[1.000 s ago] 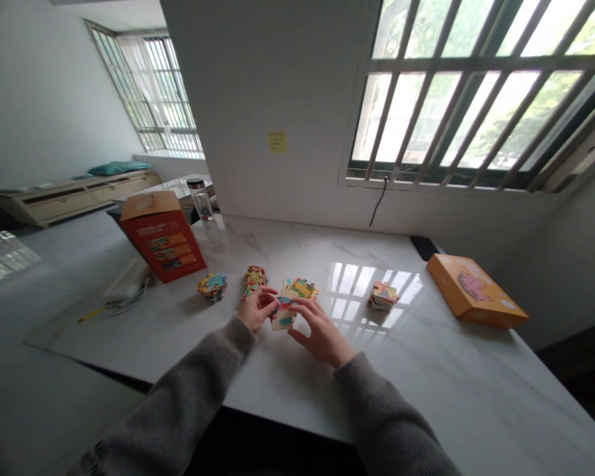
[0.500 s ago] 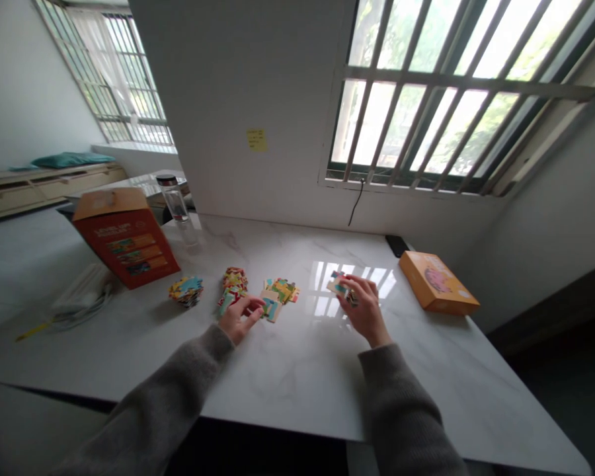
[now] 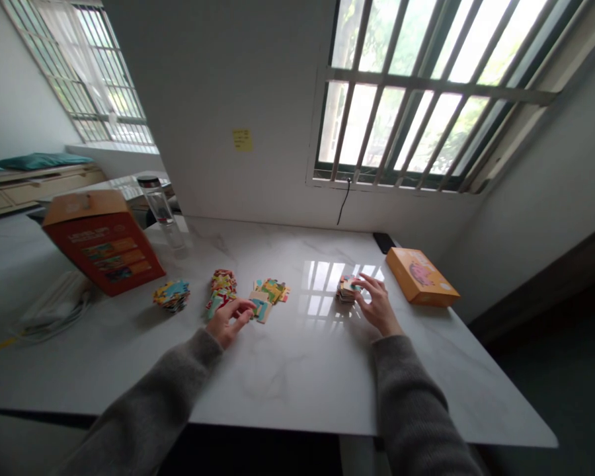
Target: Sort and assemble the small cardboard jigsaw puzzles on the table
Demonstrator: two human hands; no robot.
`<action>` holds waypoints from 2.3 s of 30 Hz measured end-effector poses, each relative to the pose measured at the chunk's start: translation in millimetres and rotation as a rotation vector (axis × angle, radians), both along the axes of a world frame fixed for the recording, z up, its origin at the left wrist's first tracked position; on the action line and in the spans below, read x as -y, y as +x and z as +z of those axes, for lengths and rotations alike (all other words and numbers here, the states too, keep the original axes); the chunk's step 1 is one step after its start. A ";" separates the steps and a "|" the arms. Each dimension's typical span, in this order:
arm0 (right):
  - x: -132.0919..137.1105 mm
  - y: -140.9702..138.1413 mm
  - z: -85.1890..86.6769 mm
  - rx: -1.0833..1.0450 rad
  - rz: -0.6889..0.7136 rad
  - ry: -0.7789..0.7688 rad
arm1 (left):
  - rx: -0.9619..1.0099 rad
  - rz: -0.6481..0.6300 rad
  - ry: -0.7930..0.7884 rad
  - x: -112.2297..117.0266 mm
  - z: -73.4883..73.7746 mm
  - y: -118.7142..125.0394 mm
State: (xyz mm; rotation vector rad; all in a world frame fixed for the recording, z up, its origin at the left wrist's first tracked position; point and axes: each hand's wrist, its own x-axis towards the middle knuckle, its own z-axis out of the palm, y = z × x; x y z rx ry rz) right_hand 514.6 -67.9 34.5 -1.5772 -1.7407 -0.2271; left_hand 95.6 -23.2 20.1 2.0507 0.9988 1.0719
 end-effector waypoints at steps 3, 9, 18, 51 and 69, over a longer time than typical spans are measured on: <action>2.8 -25.9 3.5 -0.001 -0.096 0.131 | -0.056 0.100 0.112 -2.9 -0.7 -3.1; 11.3 -154.1 -12.3 0.090 0.293 -0.067 | -0.275 0.251 0.423 -8.4 -1.7 -9.4; -19.8 -230.3 -21.3 0.113 0.085 -0.253 | -0.412 0.199 0.479 -10.2 -9.9 -7.8; 14.8 -199.5 8.8 -0.251 0.657 -0.144 | -0.327 0.030 0.407 -7.5 -8.6 -8.1; 2.5 -9.3 5.2 -0.044 -0.004 0.107 | -0.223 -0.054 0.318 -0.4 -5.4 -4.8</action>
